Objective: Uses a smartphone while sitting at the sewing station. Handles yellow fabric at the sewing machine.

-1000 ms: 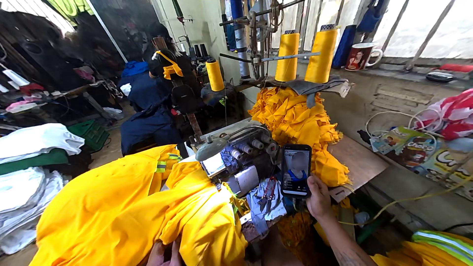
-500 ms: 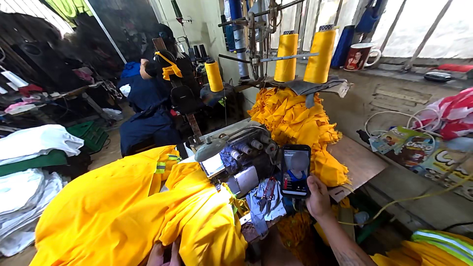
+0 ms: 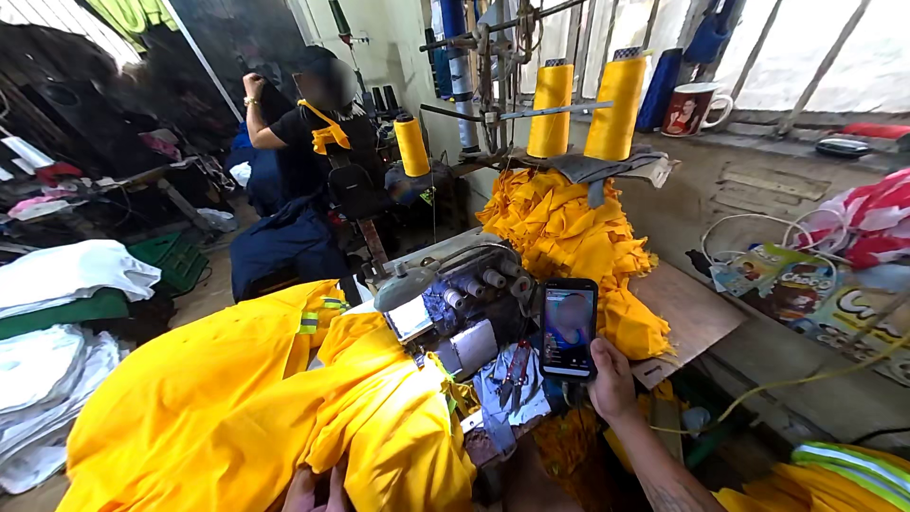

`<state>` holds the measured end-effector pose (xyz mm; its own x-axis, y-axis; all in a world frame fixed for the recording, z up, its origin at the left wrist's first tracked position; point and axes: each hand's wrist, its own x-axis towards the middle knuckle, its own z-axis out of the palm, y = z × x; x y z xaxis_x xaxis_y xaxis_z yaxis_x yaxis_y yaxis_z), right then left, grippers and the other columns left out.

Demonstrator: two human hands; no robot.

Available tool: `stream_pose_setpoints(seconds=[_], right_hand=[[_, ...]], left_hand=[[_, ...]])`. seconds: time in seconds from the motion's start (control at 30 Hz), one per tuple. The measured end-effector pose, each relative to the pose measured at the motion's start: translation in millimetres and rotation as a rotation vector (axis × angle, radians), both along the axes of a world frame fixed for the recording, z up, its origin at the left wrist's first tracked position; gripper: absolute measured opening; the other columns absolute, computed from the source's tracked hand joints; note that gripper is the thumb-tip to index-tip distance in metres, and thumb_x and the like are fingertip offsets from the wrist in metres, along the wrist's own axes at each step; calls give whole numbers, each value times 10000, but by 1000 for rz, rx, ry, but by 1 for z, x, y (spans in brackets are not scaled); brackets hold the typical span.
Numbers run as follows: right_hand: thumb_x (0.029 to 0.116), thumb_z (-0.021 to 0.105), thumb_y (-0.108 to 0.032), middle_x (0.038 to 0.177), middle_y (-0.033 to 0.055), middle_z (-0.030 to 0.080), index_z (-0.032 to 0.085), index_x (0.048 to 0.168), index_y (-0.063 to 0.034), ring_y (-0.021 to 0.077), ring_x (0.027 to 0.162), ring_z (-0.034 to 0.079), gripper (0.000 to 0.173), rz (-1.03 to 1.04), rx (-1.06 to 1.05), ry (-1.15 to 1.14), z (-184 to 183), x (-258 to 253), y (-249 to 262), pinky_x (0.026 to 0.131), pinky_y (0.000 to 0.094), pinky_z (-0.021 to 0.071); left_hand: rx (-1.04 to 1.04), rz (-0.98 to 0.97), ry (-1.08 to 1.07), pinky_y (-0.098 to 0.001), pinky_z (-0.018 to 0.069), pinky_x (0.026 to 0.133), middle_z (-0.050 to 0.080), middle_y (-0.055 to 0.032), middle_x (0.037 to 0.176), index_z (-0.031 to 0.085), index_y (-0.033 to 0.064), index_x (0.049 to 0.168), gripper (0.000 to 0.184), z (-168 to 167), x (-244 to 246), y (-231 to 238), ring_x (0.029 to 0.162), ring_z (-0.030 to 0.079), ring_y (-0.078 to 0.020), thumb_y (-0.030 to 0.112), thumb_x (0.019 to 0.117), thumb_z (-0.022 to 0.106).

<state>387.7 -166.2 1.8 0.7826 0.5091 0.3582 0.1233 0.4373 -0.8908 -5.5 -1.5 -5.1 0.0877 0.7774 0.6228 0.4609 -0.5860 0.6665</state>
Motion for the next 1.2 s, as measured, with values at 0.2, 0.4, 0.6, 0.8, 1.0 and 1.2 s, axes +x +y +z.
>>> stream_pose_setpoints(seconds=[0.2, 0.4, 0.6, 0.8, 1.0, 1.2], right_hand=[[955, 570, -656, 1126, 61, 738, 711, 1221, -130, 183, 1077, 702, 607, -4, -3, 4, 0, -1, 0, 954, 394, 588], [956, 562, -661, 1109, 52, 736, 716, 1195, -132, 173, 1065, 701, 602, -16, -16, 4, -1, -1, 0, 952, 387, 586], [980, 535, -641, 1121, 60, 735, 715, 1205, -127, 181, 1078, 699, 590, -15, -8, -9, -1, 0, 0, 960, 404, 584], [977, 529, -652, 1119, 57, 735, 717, 1198, -133, 177, 1075, 698, 596, -18, -7, -14, -3, 0, 1, 957, 400, 583], [985, 528, -638, 1122, 55, 737, 715, 1210, -133, 178, 1076, 701, 584, -19, -3, -13, -1, 0, 1, 960, 394, 584], [994, 522, -624, 1094, 45, 738, 726, 1163, -139, 165, 1058, 700, 553, -26, -5, -17, -1, -1, 1, 948, 386, 585]], left_hand=[[4, 26, 27, -265, 549, 929, 721, -199, 953, 689, -115, 994, 211, -1, 0, 0, 958, 705, -128, 88, 941, 669], [0, 32, 33, -268, 551, 924, 722, -184, 946, 696, -97, 980, 197, 1, -1, 0, 958, 702, -129, 93, 943, 660], [0, 38, 35, -279, 552, 931, 718, -220, 967, 679, -135, 1015, 231, 2, 0, -2, 970, 706, -152, 82, 943, 652], [7, 40, 31, -262, 548, 920, 713, -206, 948, 678, -130, 995, 228, -1, -1, 0, 946, 696, -124, 90, 949, 638], [11, 29, 28, -260, 554, 921, 722, -199, 953, 686, -122, 1019, 226, 1, 0, -2, 955, 707, -128, 92, 951, 661], [5, 52, 33, -274, 549, 932, 715, -230, 956, 679, -139, 1014, 245, 0, 1, -1, 960, 705, -141, 95, 951, 638]])
